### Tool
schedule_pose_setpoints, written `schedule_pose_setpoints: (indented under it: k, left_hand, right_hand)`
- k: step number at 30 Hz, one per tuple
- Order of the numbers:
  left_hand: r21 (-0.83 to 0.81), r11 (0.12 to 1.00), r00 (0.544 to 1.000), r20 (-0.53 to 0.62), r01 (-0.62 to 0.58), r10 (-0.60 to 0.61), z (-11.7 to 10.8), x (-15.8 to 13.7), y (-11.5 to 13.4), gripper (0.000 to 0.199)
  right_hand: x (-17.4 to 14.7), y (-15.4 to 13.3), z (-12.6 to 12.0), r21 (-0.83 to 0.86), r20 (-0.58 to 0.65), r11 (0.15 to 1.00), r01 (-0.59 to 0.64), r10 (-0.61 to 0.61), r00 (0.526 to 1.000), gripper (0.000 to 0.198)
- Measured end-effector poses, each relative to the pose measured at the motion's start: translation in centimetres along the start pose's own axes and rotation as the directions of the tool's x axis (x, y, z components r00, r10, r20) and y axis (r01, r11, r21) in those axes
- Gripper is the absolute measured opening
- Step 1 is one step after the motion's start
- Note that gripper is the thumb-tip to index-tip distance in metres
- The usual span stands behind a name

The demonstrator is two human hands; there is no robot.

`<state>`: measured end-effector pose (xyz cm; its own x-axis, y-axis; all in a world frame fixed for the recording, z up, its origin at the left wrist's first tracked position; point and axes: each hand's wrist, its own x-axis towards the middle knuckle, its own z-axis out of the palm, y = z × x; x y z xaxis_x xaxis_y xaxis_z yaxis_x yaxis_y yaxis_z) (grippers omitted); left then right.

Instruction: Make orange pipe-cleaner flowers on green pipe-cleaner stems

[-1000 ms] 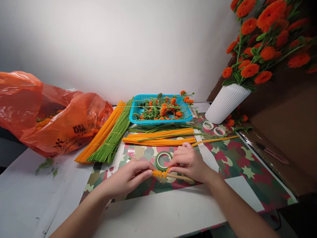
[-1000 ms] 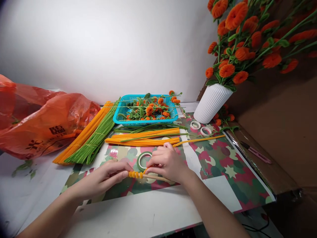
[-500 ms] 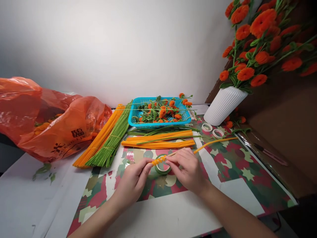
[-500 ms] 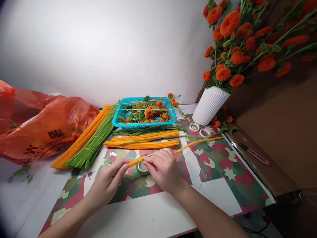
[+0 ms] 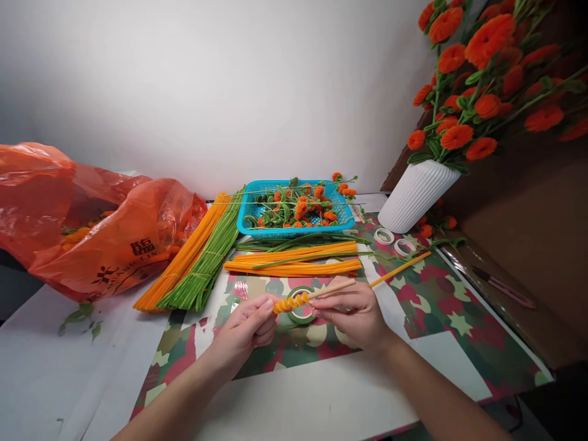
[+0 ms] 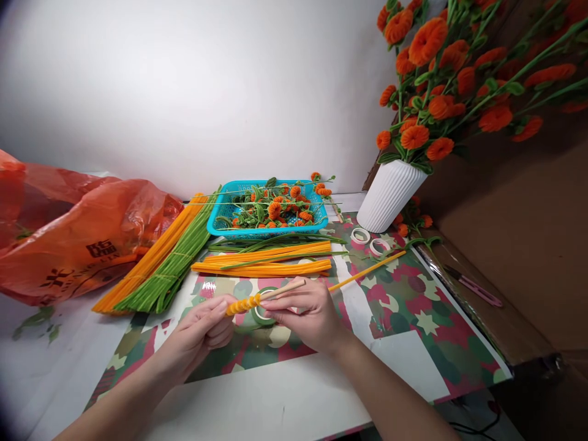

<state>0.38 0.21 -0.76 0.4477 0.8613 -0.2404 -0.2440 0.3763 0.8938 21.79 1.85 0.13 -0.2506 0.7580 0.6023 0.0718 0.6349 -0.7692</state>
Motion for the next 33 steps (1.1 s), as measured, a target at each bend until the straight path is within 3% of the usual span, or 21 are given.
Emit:
schedule_pose_setpoints:
  k: [2,5,10,13,15,21,26,33]
  left_hand:
    - [0.066,0.998,0.997,0.071,0.013,-0.017,-0.4,-0.2,0.3,0.035]
    - [0.293,0.956,0.986,0.164,-0.016,-0.034,-1.1,-0.5,1.1,0.035]
    - [0.716,0.679,0.973,0.232,-0.163,-0.011,-1.3,-0.7,3.1,0.033]
    - [0.824,0.534,0.974,0.227,-0.189,-0.006,-1.0,-0.6,3.5,0.033]
    - [0.860,0.481,0.981,0.195,-0.172,0.002,-0.8,-0.6,3.4,0.034]
    - [0.871,0.479,0.994,0.100,-0.113,0.054,-0.3,-0.6,2.8,0.034]
    - [0.868,0.489,0.994,0.045,-0.088,0.099,0.0,-0.7,2.3,0.032]
    - [0.883,0.452,0.982,0.049,-0.129,0.185,0.4,-0.8,1.7,0.030]
  right_hand:
    - [0.2,0.0,-0.5,0.095,0.123,0.985,-0.141,0.129,0.984,0.006]
    - [0.5,0.0,-1.3,0.072,0.292,0.955,-0.287,0.255,0.922,0.012]
    - [0.6,0.1,-1.8,-0.230,0.349,0.966,-0.120,0.197,0.916,0.015]
    - [0.5,0.4,-1.5,-0.399,0.337,0.917,0.000,0.147,0.930,0.015]
    - [0.4,0.5,-1.3,-0.469,0.302,0.882,0.055,0.102,0.948,0.018]
    - [0.1,0.5,-0.7,-0.589,0.199,0.799,0.119,0.001,0.980,0.027]
    - [-0.1,0.7,-0.4,-0.629,0.133,0.768,0.121,-0.047,0.990,0.022]
    - [-0.1,0.8,-0.4,-0.651,0.097,0.748,0.129,-0.086,0.992,0.013]
